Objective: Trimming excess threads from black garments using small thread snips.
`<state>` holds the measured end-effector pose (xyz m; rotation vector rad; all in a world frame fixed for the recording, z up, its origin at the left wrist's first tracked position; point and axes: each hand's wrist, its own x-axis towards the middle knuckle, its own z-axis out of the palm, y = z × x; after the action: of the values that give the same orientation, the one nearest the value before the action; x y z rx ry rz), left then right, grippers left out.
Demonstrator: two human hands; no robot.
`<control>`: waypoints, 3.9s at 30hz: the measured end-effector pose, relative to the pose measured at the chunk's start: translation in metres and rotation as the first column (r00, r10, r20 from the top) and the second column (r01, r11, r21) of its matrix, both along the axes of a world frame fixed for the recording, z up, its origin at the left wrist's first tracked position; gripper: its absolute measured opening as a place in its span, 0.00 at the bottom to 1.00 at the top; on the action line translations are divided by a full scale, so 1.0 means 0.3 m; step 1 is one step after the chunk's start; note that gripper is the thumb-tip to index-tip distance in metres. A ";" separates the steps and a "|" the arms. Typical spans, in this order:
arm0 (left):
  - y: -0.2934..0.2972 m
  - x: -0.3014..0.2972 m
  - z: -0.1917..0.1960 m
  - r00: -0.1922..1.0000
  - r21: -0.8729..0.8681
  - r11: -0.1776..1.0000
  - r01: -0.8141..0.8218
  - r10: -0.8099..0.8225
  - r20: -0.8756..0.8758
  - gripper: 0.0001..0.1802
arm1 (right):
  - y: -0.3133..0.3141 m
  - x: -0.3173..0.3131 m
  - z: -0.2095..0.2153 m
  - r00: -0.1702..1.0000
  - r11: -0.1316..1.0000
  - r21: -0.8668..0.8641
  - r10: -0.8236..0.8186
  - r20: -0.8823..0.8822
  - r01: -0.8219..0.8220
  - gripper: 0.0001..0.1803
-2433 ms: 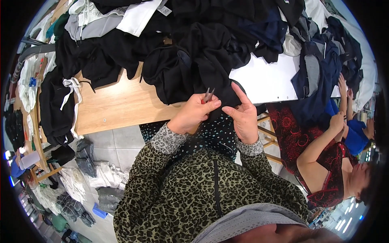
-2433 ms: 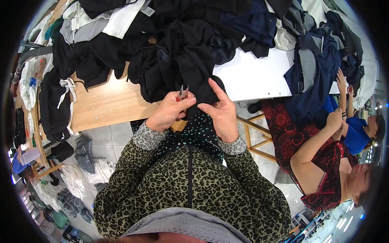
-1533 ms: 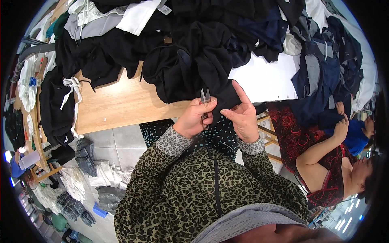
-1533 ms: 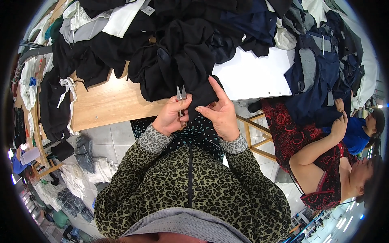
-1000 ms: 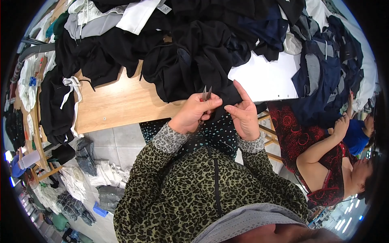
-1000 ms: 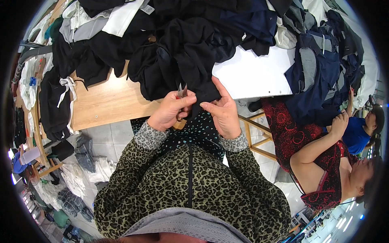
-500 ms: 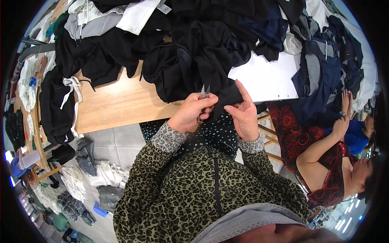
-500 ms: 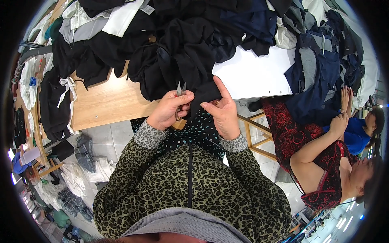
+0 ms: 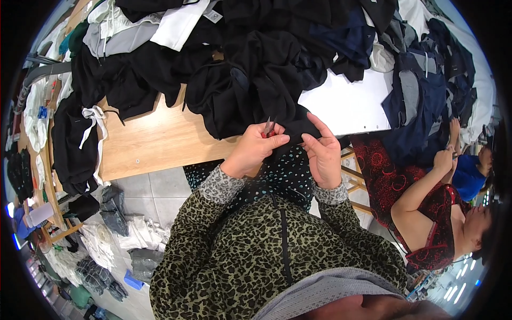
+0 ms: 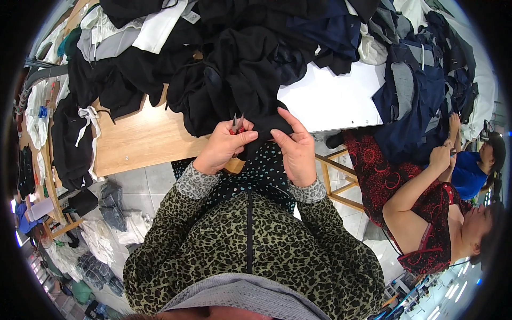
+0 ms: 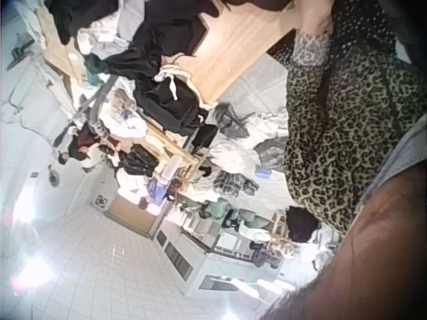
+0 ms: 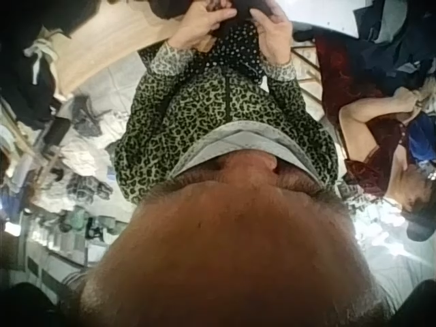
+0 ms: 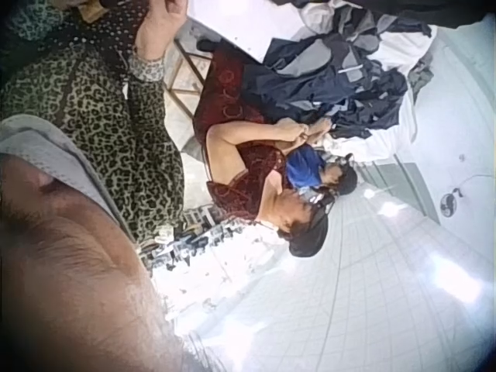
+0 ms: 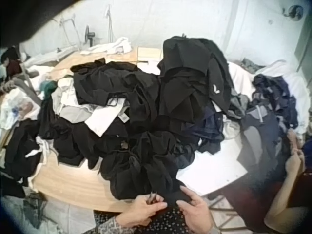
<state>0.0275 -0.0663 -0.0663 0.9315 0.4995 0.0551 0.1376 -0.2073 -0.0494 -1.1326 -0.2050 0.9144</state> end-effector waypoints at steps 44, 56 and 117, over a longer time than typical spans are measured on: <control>-0.050 0.005 -0.021 0.984 0.284 0.945 -0.163 0.134 0.117 0.08 | -0.013 -0.053 -0.010 0.997 0.999 -0.029 -0.021 0.068 0.023 0.36; -0.082 -0.047 -0.132 0.927 0.881 0.309 -0.357 0.229 0.296 0.22 | 0.065 -0.053 0.002 0.995 0.998 0.034 -0.056 -0.084 0.059 0.25; 0.106 -0.089 -0.215 0.791 0.760 0.312 -0.571 0.456 0.407 0.18 | 0.302 -0.217 0.483 0.102 0.588 -0.013 0.162 0.982 -0.809 0.15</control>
<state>0.0007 -0.0343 -0.1308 1.7233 0.6585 1.0689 0.0726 -0.1167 0.0954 -0.8583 -1.9432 0.5622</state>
